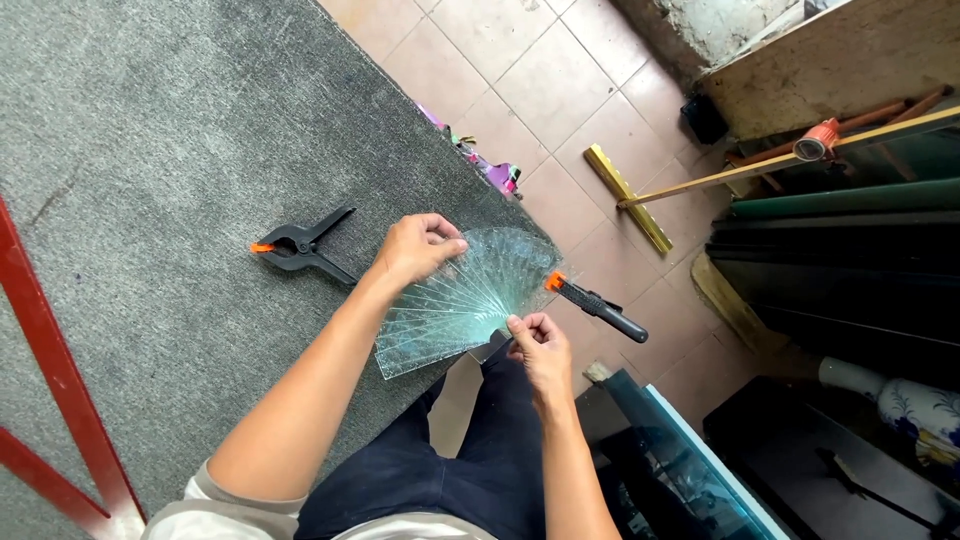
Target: The person assembles multiple small glass panels into a fan-shaped stack. They apply sealant along the edges of the panels using a caulking gun, then secure the stack with two clamps. The person adjusts the clamps to hold the panels in place.
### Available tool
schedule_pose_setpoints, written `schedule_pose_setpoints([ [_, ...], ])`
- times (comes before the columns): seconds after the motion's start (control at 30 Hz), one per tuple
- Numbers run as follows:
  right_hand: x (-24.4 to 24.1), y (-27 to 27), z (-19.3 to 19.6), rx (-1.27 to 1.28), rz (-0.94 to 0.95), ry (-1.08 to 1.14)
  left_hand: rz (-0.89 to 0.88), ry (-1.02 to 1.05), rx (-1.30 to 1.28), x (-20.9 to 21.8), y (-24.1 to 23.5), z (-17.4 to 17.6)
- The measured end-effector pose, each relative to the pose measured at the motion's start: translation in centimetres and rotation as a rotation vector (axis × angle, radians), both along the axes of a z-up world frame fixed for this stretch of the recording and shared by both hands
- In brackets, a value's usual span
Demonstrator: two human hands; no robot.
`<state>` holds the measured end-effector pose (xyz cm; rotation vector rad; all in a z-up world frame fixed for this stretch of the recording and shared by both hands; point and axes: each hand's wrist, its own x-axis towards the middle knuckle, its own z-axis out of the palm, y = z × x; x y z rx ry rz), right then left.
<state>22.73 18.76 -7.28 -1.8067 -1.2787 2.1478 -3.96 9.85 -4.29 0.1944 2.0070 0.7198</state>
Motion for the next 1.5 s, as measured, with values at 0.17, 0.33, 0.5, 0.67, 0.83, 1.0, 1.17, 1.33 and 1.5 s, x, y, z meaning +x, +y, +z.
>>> schedule_pose_setpoints([
  [0.17,-0.1,0.0,0.5,-0.004,-0.003,0.001,-0.011,0.003,0.001,0.0,0.0,-0.4],
  [0.33,-0.2,0.0,0.7,-0.016,-0.002,0.001,-0.027,0.035,-0.002,0.1,0.1,-0.2],
  [0.5,0.0,-0.3,0.5,-0.027,-0.024,0.019,-0.023,0.069,0.010,0.4,0.0,-0.7],
  [0.67,0.7,-0.2,1.7,-0.043,-0.035,-0.006,-0.031,0.088,0.013,0.5,0.1,-0.9],
  [0.83,2.1,-1.0,2.7,-0.079,-0.018,-0.055,-0.030,0.098,0.012,0.5,0.0,-1.1],
  [1.0,3.8,-2.1,2.9,-0.124,0.021,-0.093,-0.038,0.086,-0.003,0.4,0.1,-1.0],
  [1.17,3.7,-2.3,3.7,-0.157,0.039,-0.107,-0.023,0.073,0.007,0.4,0.1,-0.5],
  [1.33,1.7,-2.2,5.5,-0.162,0.057,-0.072,-0.028,0.058,0.014,0.3,0.1,-0.7],
  [1.5,0.5,-2.9,6.4,-0.213,0.099,-0.030,-0.009,0.044,0.010,0.3,0.3,-0.3],
])
